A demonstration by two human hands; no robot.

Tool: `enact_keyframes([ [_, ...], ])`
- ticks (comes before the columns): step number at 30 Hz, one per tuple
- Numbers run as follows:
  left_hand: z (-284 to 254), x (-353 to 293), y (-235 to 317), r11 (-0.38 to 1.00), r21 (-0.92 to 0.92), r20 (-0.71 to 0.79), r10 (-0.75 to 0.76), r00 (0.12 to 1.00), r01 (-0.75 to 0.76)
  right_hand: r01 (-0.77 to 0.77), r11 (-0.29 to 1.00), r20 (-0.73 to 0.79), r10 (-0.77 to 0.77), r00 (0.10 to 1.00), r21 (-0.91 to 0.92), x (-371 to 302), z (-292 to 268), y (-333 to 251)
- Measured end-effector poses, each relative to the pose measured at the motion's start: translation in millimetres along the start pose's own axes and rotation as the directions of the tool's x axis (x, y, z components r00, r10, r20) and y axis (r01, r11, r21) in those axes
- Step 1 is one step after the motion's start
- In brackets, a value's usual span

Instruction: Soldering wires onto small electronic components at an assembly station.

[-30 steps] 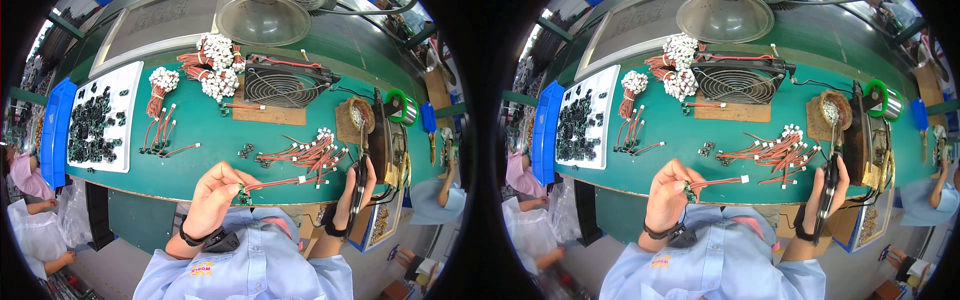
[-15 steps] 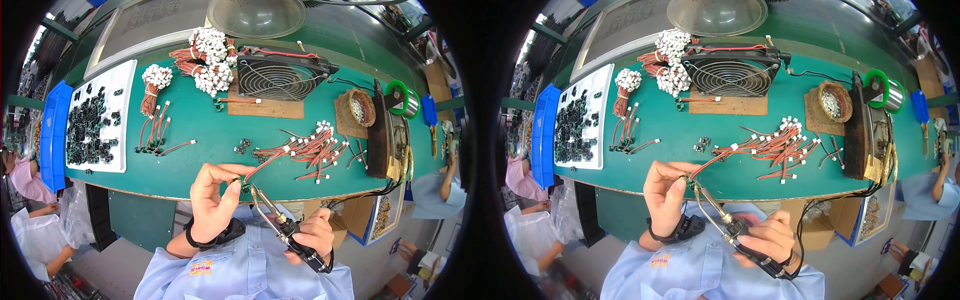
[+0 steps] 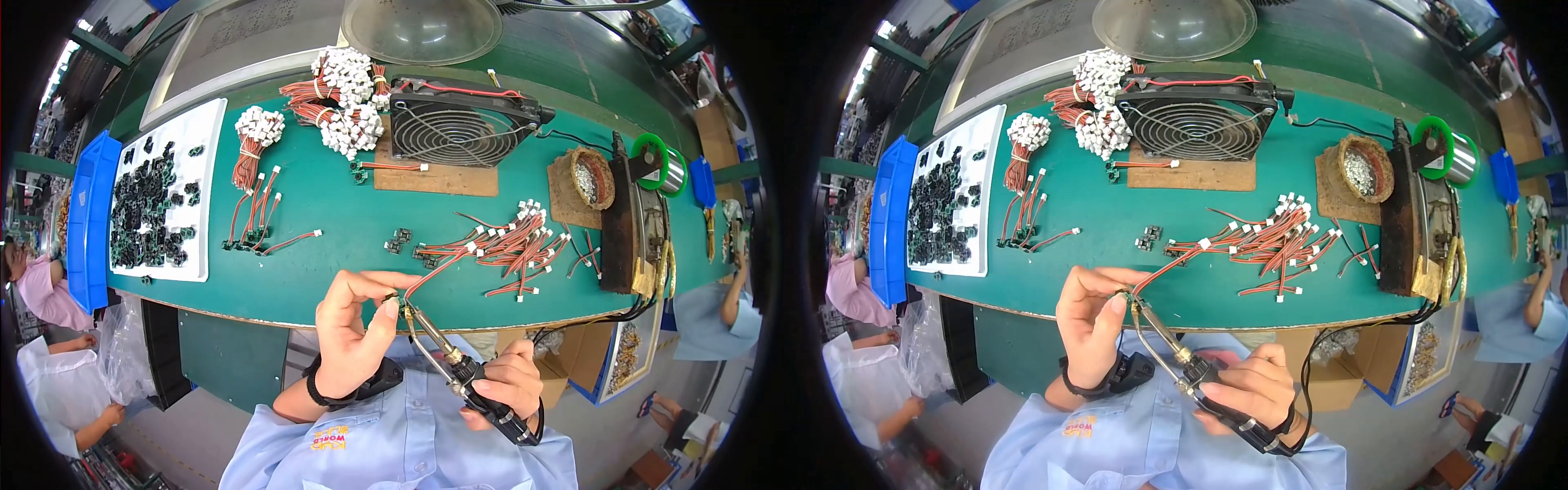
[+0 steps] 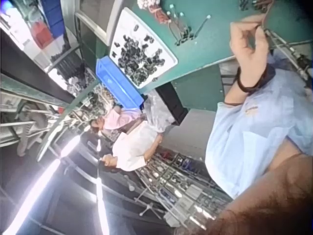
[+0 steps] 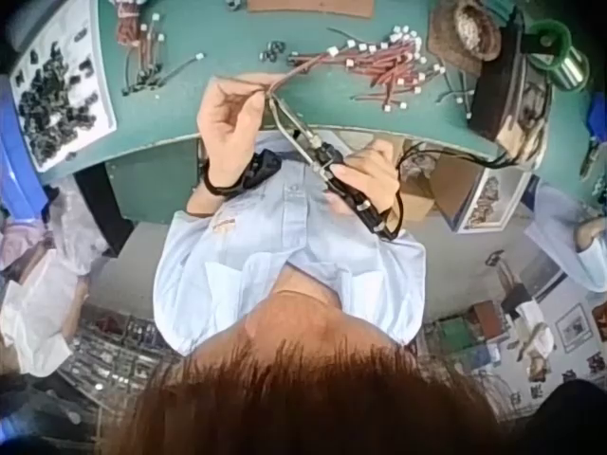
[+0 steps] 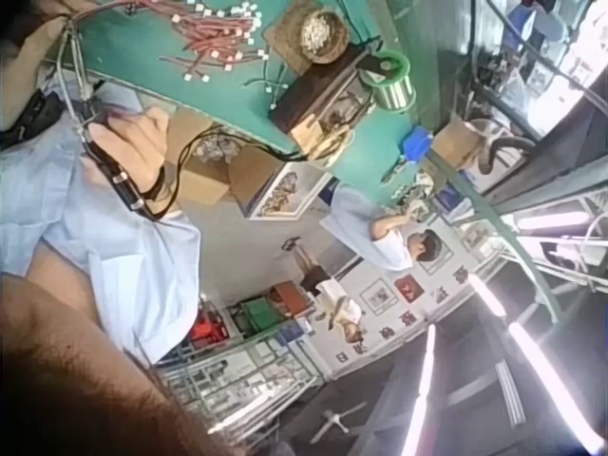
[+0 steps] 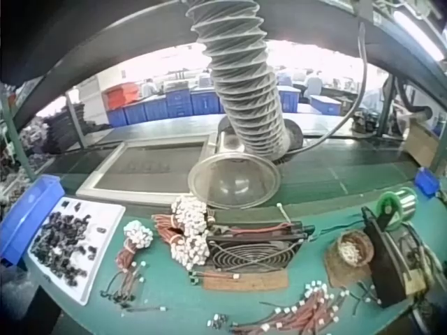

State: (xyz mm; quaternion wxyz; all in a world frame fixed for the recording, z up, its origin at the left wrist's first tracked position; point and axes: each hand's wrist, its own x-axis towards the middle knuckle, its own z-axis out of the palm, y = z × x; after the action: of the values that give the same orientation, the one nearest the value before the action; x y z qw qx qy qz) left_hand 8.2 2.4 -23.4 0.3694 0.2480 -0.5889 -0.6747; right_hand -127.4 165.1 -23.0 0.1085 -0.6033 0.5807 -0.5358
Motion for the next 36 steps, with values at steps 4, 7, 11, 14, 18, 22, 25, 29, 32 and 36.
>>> enact_keyframes([
  [4,1.3,-0.2,0.0,1.0,-0.011,-0.009,-0.014,1.0,0.014,0.001,1.0,0.012,-0.001,1.0,0.0,0.2,-0.9,-0.3],
  [7,0.6,-0.1,-1.6,1.0,-0.011,-0.003,0.0,1.0,0.0,0.001,1.0,0.007,-0.001,1.0,0.004,0.6,-0.6,0.0],
  [11,1.8,-0.2,-1.5,1.0,0.002,-0.006,0.013,1.0,-0.013,0.004,1.0,0.001,-0.004,1.0,0.006,0.2,-0.5,0.1],
  [14,1.5,-0.8,-2.4,1.0,0.014,-0.009,0.018,1.0,-0.018,0.003,1.0,0.006,-0.004,1.0,0.004,-0.4,-0.9,0.0],
  [18,1.2,-1.3,-2.3,0.999,0.022,-0.009,0.024,1.0,-0.024,0.003,1.0,0.023,-0.003,1.0,-0.009,-1.5,-1.7,-0.2],
  [22,4.6,-0.2,-1.6,0.999,0.029,-0.052,0.048,0.997,-0.046,0.003,1.0,0.036,-0.003,0.999,-0.025,-1.9,-3.2,-1.0],
  [25,5.6,0.4,-0.6,0.998,0.03,-0.071,0.059,0.996,-0.057,-0.003,1.0,0.043,0.004,0.999,-0.029,-1.7,-4.4,-2.8],
  [29,6.0,0.1,-0.9,0.997,0.037,-0.068,0.067,0.995,-0.065,-0.002,1.0,0.027,0.003,1.0,-0.02,-2.7,-4.9,-3.0],
  [32,5.9,-0.5,-1.5,0.995,0.051,-0.066,0.083,0.994,-0.08,0.003,1.0,0.029,-0.002,1.0,-0.023,-3.3,-5.2,-2.6],
  [36,5.3,-0.9,-0.8,0.99,0.093,-0.06,0.11,0.992,-0.104,0.006,1.0,0.021,-0.005,1.0,-0.017,-3.0,-4.8,-2.5],
])
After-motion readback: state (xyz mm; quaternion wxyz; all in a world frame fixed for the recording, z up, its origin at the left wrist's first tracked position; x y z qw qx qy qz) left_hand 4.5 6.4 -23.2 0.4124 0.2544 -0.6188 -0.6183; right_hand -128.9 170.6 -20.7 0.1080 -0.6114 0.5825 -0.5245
